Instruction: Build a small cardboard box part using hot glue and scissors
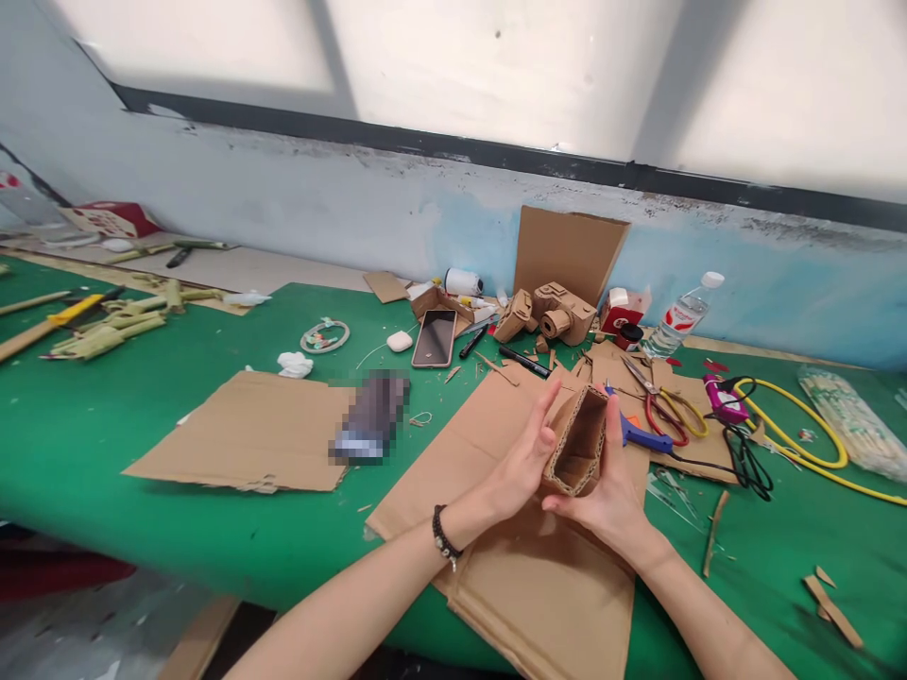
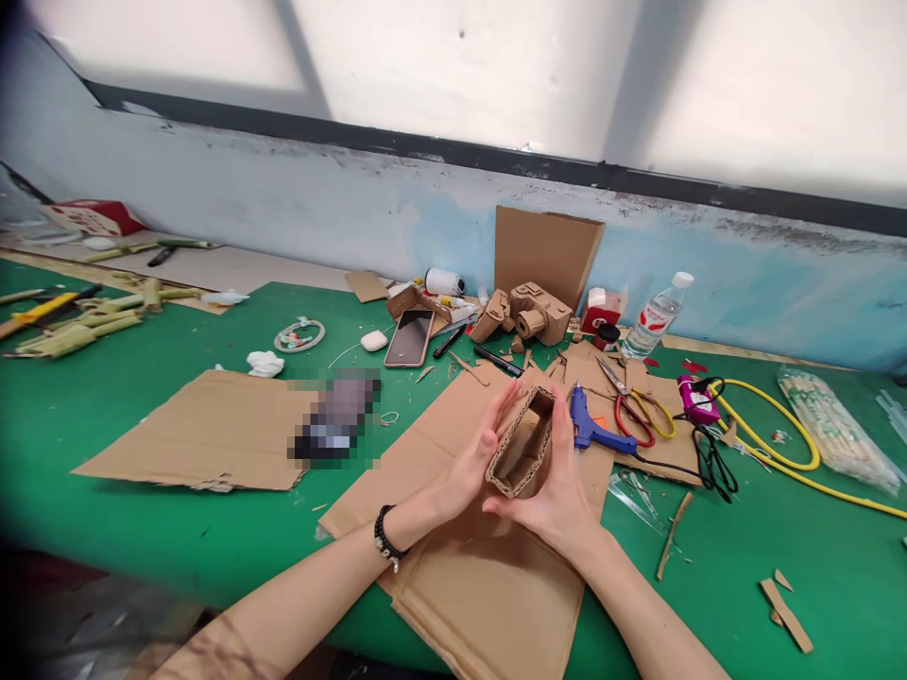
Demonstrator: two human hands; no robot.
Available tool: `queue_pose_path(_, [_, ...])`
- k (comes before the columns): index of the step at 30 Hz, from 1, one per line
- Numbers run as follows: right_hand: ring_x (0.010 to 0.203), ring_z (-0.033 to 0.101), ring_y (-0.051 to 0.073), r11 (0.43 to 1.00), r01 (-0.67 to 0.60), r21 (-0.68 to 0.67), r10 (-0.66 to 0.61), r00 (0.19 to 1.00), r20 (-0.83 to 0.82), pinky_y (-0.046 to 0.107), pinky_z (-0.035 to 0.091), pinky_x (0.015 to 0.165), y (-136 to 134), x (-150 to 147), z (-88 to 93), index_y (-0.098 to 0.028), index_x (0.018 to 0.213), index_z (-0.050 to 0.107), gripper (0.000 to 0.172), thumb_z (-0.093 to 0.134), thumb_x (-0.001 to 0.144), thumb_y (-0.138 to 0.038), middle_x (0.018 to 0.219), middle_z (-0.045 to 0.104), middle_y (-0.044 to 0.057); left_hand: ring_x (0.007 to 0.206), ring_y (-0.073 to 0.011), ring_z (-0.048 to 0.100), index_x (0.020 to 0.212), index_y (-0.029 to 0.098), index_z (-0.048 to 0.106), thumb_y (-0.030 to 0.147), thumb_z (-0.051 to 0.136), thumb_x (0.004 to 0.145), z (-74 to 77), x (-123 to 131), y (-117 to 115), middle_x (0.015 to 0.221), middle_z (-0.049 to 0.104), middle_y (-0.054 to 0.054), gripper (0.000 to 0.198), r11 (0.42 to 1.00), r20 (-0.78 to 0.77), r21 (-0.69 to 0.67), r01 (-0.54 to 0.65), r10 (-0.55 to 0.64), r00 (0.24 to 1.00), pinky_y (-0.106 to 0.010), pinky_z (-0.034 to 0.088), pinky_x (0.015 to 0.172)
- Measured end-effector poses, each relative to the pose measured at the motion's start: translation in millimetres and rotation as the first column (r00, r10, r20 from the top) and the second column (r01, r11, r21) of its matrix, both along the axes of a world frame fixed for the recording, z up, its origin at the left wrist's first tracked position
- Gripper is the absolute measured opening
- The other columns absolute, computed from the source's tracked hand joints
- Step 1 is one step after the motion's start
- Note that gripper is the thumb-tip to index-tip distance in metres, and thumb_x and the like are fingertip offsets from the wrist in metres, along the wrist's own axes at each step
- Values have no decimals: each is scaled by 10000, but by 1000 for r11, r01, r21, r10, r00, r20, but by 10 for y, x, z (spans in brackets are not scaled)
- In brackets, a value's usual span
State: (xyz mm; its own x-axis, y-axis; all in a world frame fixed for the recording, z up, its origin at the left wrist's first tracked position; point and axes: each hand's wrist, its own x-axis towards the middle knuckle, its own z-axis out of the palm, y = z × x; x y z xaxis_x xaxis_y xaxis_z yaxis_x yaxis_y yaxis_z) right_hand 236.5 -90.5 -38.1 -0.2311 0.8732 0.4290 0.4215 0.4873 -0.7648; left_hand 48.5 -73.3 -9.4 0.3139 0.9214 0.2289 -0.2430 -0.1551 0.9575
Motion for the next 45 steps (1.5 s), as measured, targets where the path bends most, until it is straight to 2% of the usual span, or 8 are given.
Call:
queue_pose_path(5, [1729,466,380,998,-42,-39,34,984,-173,630,540,1335,20,87,155,-457,1888,-8,1266,779,969,-830,1940,321,113,1823,-355,291,1858,360,328,916,634,969,50,-66,46,1960,281,-102,1092,989,-8,41,141,-141,990,-530,288,1497])
queue_pose_path(9, [1751,427,379,992,-33,-125,-2,962,-274,627,477,1378,58,156,270,-413,1897,117,1264,640,909,-1002,1894,417,131,1835,-398,237,1850,376,345,792,917,840,64,-107,62,1967,246,-95,1233,983,-118,92,158,-147,982,-619,253,1498])
queue_pose_path(14, [1738,453,368,982,-70,-176,18,961,-277,640,444,1391,66,142,264,-433,1892,147,1296,607,856,-1062,1850,496,119,1763,-414,410,1859,414,288,495,1050,805,98,-108,59,1940,310,-118,1304,978,-143,64,197,-186,972,-637,386,1442])
queue_pose_path(23, [1748,430,379,967,-127,-223,41,935,-353,567,473,1391,15,131,271,-425,1874,219,1385,832,764,-981,1942,322,81,1748,-428,409,1842,378,320,418,1094,722,91,-110,82,1896,388,-141,1361,979,-143,174,105,-80,986,-602,394,1436])
queue_pose_path(28, [1719,478,408,979,-121,-165,52,926,-373,581,512,1365,52,165,246,-406,1871,244,1404,865,741,-963,1903,405,127,1744,-460,421,1866,408,254,438,1090,746,57,-110,81,1936,302,-140,1398,971,-148,182,157,-131,980,-656,385,1451])
queue_pose_path(33, [1673,540,442,988,-77,-137,6,888,-460,631,503,1365,109,213,227,-356,1876,269,1396,842,762,-972,1817,539,163,1834,-474,187,1876,488,88,571,1128,650,-57,-118,119,1989,125,-71,1610,956,-296,186,228,-167,940,-695,270,1491])
queue_pose_path(38, [1689,529,392,969,-158,-192,25,830,-557,581,495,1381,98,189,203,-436,1884,185,1435,906,744,-924,1833,532,99,1801,-452,302,1871,408,142,521,1100,717,-67,-109,149,1945,257,-137,1504,967,-308,203,156,-88,947,-676,290,1489])
queue_pose_path(45, [1685,537,384,960,-180,-215,48,860,-508,597,473,1390,62,98,214,-419,1891,71,1506,1010,767,-770,1887,435,129,1726,-463,424,1846,355,256,451,1108,684,-59,-103,166,1905,347,-155,1444,956,-248,285,74,-1,969,-669,354,1458])
